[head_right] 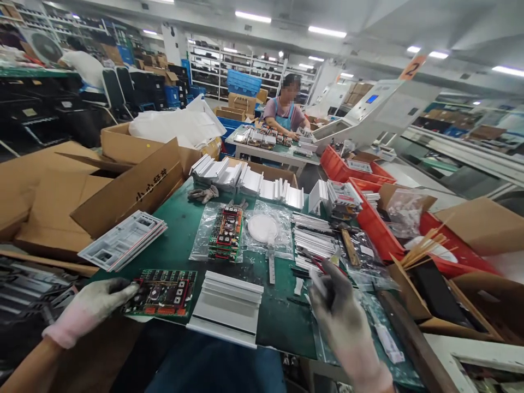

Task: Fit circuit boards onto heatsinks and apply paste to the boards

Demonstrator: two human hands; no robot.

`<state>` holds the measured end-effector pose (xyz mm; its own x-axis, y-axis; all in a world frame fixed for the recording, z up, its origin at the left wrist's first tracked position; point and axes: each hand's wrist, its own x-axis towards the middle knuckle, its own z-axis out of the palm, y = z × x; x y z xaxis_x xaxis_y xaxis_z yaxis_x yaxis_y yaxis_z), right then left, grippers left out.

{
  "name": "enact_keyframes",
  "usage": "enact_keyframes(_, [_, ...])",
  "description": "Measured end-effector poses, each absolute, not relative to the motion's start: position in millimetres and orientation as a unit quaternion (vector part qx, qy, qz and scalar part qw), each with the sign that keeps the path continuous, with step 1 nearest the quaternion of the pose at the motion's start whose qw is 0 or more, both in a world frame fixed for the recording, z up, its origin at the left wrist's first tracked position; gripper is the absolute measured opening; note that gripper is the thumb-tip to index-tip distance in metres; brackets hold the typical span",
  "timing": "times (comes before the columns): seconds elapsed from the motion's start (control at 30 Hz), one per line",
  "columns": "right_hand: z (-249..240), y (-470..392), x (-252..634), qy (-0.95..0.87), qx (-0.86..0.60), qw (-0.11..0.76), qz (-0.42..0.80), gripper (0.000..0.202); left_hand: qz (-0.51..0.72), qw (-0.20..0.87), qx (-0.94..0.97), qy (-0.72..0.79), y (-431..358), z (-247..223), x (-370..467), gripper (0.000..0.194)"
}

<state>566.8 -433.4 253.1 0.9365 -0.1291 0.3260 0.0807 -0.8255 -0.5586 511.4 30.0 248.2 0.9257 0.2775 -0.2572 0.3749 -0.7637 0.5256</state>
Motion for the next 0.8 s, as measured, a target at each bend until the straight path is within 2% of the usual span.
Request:
enact_keyframes(0.07, [247.8, -425.3, 529.8, 0.055, -0.930, 0.333, -0.143, 0.058, -0.109, 0.303, 0.932, 0.166, 27.7, 249.5, 514.9, 0.064])
enact_keyframes(0.17, [228.7, -410.9, 492.9, 0.113, -0.917, 0.372, -0.089, 0.052, -0.122, 0.298, 0.934, 0.156, 22.3, 253.2, 519.1, 0.058])
enact_keyframes(0.3, [196.4, -389.8, 472.1, 0.156, -0.890, 0.427, -0.024, 0.046, -0.132, 0.289, 0.937, 0.145, 20.6, 252.6, 523.2, 0.053])
enact_keyframes(0.4, [182.4, -374.3, 469.1, 0.132, -0.876, 0.464, 0.027, 0.050, -0.149, 0.293, 0.934, 0.138, 25.7, 246.9, 527.0, 0.056])
enact_keyframes(0.5, [181.5, -360.1, 471.9, 0.099, -0.869, 0.482, 0.053, 0.054, -0.170, 0.285, 0.935, 0.127, 30.6, 242.0, 532.1, 0.060])
enact_keyframes(0.63, [186.8, -346.1, 476.4, 0.059, -0.855, 0.509, 0.082, 0.045, -0.161, 0.263, 0.945, 0.111, 29.8, 241.8, 538.6, 0.060])
enact_keyframes(0.8, [184.9, -342.3, 476.5, 0.066, -0.848, 0.520, 0.071, 0.040, -0.180, 0.298, 0.930, 0.118, 25.2, 246.5, 541.8, 0.063])
